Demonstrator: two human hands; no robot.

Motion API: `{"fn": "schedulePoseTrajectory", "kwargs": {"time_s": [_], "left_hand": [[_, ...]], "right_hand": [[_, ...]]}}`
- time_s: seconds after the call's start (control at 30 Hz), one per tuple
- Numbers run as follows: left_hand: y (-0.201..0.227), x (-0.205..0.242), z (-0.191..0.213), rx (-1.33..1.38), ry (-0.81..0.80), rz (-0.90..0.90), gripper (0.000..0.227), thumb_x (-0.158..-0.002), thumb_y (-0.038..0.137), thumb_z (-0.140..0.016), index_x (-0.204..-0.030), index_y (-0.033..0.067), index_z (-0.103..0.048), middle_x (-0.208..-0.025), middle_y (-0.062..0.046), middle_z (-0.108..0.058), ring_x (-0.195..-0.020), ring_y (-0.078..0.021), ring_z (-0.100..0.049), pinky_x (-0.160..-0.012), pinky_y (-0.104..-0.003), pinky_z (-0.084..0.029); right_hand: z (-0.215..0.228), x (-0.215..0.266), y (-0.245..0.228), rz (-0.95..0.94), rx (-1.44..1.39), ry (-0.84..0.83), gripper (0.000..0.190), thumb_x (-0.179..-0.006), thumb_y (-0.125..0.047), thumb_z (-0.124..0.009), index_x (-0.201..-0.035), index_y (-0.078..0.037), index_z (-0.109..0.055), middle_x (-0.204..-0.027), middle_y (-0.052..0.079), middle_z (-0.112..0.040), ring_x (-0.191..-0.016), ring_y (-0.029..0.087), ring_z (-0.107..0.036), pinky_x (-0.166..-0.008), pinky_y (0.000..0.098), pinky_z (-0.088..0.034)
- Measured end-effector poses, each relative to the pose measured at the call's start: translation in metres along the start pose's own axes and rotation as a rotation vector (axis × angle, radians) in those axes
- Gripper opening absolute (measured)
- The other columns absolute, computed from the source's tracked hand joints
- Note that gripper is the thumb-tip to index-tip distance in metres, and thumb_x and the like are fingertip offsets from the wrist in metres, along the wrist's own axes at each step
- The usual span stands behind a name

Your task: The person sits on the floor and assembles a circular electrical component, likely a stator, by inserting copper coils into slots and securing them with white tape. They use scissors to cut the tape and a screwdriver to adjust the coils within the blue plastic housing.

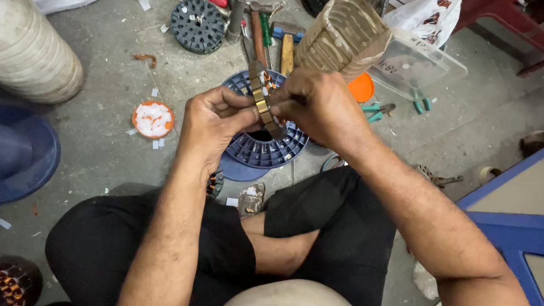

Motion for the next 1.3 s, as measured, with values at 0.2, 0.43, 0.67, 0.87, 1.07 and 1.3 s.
{"fn": "schedulePoseTrajectory", "kwargs": {"time_s": [0.2,0.43,0.67,0.87,1.07,1.3], "left_hand": [[0.004,-0.001,-0.004,-0.021,0.037,0.045,0.018,-0.083,-0.007,-0.076,-0.095,-0.0034,-0.064,-0.093,-0.014,-0.076,-0.079,-0.0167,-0.075,-0.073,-0.032,-0.067],[0.006,-0.002,-0.004,-0.064,0.046,0.115,0.025,-0.08,0.0,-0.079,-0.099,-0.0039,-0.064,-0.088,-0.014,-0.074,-0.072,-0.0169,-0.073,-0.068,-0.03,-0.064],[0.012,0.0,-0.01,-0.022,-0.044,0.07,0.023,-0.084,0.002,-0.079,-0.102,-0.0021,-0.065,-0.092,-0.012,-0.075,-0.077,-0.0164,-0.074,-0.07,-0.03,-0.064],[0.007,0.002,-0.005,0.021,-0.116,0.088,0.021,-0.089,0.0,-0.076,-0.106,0.0001,-0.065,-0.095,-0.011,-0.074,-0.08,-0.0164,-0.073,-0.074,-0.029,-0.064],[0.005,0.002,-0.006,0.05,-0.086,0.092,0.019,-0.088,-0.001,-0.076,-0.104,0.0001,-0.065,-0.096,-0.011,-0.074,-0.08,-0.0164,-0.073,-0.073,-0.03,-0.065],[0.005,0.001,-0.005,0.067,-0.052,0.095,0.018,-0.088,-0.002,-0.076,-0.103,-0.0006,-0.067,-0.096,-0.012,-0.075,-0.081,-0.017,-0.074,-0.073,-0.031,-0.065]], "right_hand": [[-0.002,-0.024,0.018,-0.232,-0.211,-0.163,0.035,-0.066,-0.003,-0.089,-0.094,0.0,-0.068,-0.079,0.007,-0.073,-0.074,0.021,-0.072,-0.066,0.0367,-0.059],[-0.027,-0.032,0.043,-0.575,-0.515,-0.397,0.035,-0.069,0.005,-0.08,-0.096,0.0,-0.057,-0.08,0.012,-0.072,-0.07,0.02,-0.076,-0.06,0.0318,-0.066],[-0.021,-0.009,0.045,-0.435,-0.798,-0.262,0.027,-0.082,0.0,-0.08,-0.103,0.003,-0.065,-0.09,0.01,-0.073,-0.081,0.017,-0.074,-0.075,0.0323,-0.065],[-0.026,0.008,0.055,-0.455,-0.912,-0.175,0.025,-0.086,-0.001,-0.078,-0.109,0.003,-0.068,-0.095,0.009,-0.075,-0.086,0.016,-0.075,-0.079,0.0303,-0.065],[-0.032,0.003,0.049,-0.443,-0.853,-0.162,0.021,-0.085,-0.003,-0.081,-0.103,0.001,-0.07,-0.093,0.009,-0.075,-0.083,0.014,-0.074,-0.074,0.0287,-0.063],[-0.028,0.0,0.05,-0.549,-0.699,-0.194,0.013,-0.084,-0.002,-0.082,-0.088,0.002,-0.07,-0.083,0.012,-0.077,-0.073,0.015,-0.073,-0.065,0.0281,-0.06]]}}
Point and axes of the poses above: each hand's wrist, its own x-axis away from the middle knuckle, its own z-axis out of the back of the hand, y = z × x, the point moved 8 cm from there along -x, towards the middle knuckle
